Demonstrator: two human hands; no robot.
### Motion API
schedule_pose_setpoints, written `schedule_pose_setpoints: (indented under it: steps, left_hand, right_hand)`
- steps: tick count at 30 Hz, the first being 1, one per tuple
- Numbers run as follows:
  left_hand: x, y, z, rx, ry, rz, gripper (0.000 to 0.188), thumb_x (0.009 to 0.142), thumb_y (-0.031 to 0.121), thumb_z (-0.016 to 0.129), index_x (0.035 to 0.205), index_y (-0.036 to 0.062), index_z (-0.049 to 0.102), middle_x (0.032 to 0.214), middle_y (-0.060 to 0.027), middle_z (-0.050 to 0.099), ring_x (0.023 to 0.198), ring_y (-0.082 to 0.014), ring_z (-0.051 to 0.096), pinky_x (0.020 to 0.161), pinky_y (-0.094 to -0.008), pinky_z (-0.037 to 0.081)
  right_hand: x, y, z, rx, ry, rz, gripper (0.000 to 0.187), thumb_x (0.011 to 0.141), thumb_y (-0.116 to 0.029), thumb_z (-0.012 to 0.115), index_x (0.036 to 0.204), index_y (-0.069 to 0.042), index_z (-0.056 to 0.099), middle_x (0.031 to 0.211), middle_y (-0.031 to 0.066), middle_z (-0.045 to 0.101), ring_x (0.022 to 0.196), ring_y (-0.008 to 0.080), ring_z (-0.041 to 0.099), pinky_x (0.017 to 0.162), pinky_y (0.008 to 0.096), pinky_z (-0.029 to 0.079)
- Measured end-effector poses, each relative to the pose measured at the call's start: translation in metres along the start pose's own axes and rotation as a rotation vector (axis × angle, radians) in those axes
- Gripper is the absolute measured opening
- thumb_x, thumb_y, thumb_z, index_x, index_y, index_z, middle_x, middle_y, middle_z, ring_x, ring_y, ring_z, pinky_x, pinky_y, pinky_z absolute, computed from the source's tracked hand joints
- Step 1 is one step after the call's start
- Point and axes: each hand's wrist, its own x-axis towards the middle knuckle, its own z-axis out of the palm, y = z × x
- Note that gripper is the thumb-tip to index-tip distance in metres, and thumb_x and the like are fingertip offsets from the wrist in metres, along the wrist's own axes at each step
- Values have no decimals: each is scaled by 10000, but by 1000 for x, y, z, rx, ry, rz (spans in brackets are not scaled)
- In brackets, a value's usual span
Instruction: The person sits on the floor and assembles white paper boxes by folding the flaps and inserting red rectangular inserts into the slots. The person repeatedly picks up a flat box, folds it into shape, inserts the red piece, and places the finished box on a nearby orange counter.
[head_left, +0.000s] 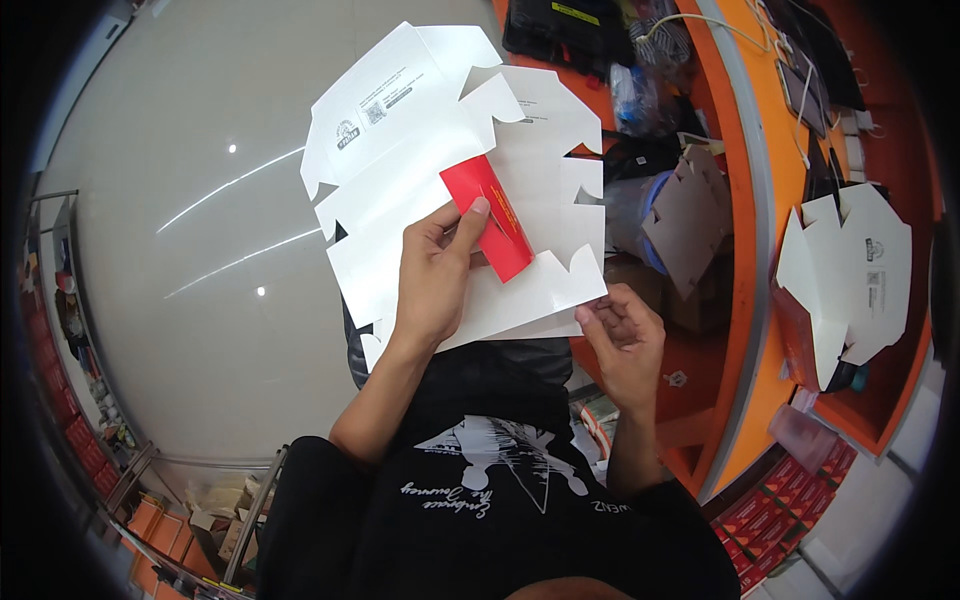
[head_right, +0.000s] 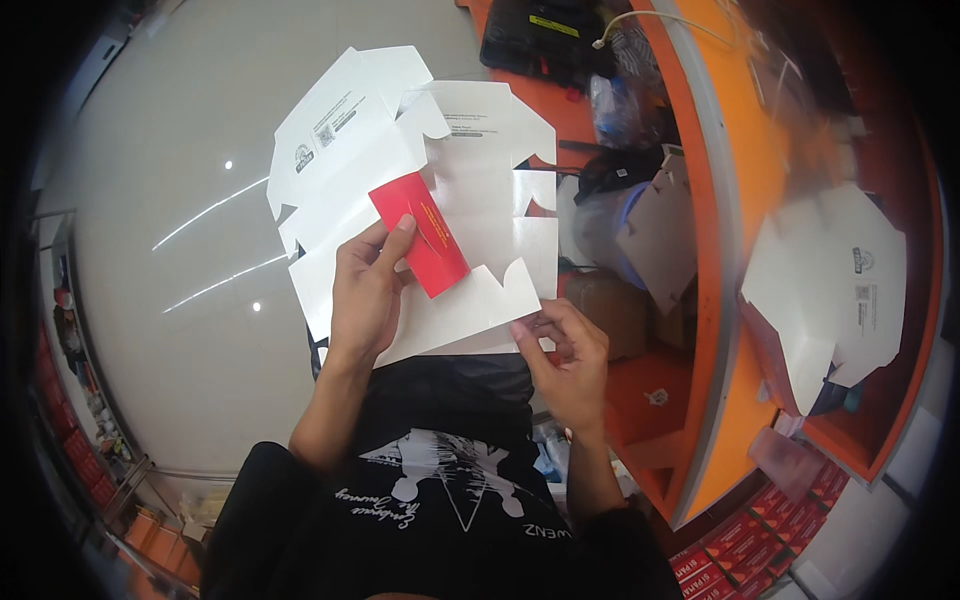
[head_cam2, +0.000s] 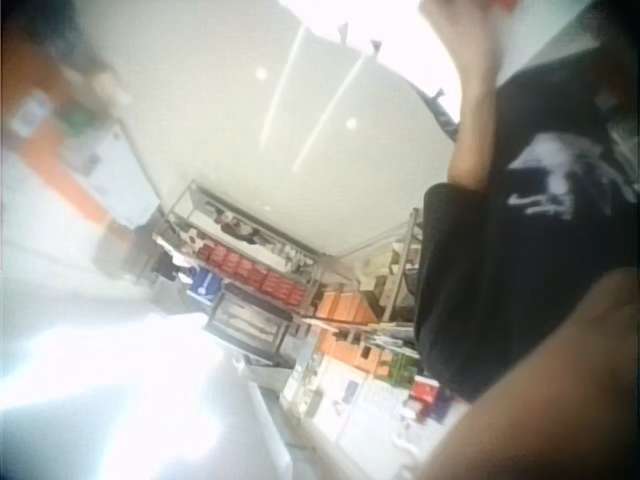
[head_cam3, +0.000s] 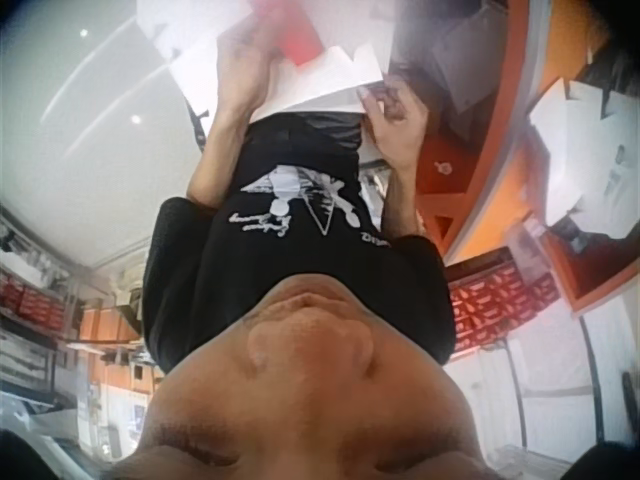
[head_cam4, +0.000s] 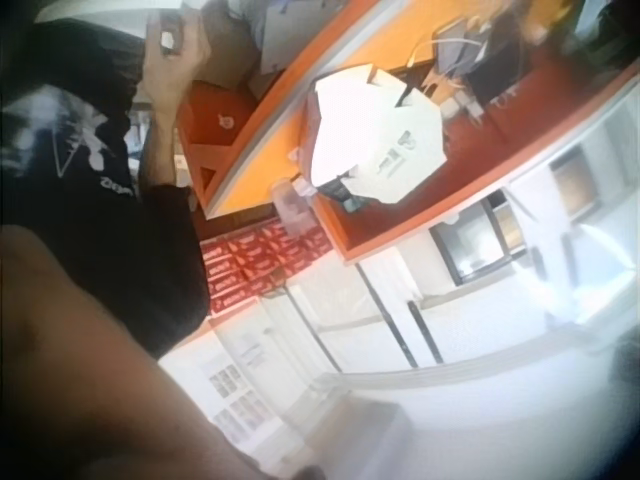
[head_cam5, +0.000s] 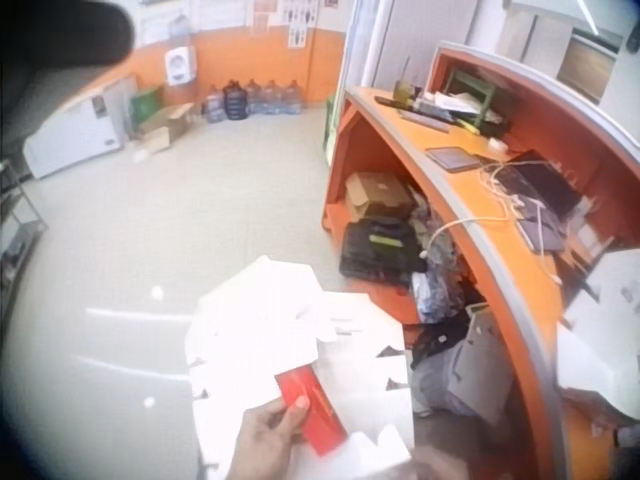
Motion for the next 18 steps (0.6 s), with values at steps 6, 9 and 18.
schedule_pose_setpoints:
  steps: [6, 9, 18]
  left_hand:
    - [-11, -11, 15, 171, -16, -25, 311, 1090, 239, 589, 1080, -42, 722, 949, -38, 714, 874, -91, 670, 773, -309, 608]
    - [-11, -11, 21, 206, 3, -19, 302, 1086, 231, 593, 1027, -39, 716, 886, -4, 680, 841, -68, 616, 722, -282, 579]
    - [-11, -23, 17, 343, 38, 77, 313, 1080, 215, 591, 1056, -67, 725, 1063, -88, 619, 810, -101, 614, 638, -265, 531]
  right_hand:
    - [13, -21, 43, -412, 57, -447, 190, 829, 19, 810, 1005, 34, 741, 942, 123, 686, 790, 223, 679, 693, 329, 554]
    - [18, -13, 40, -545, 50, -622, 250, 806, 41, 812, 1045, 31, 740, 945, 121, 680, 793, 255, 672, 679, 342, 554]
    - [18, -4, 46, -621, -1, -841, 302, 770, 106, 804, 1058, 75, 717, 941, 134, 664, 772, 270, 655, 620, 343, 540]
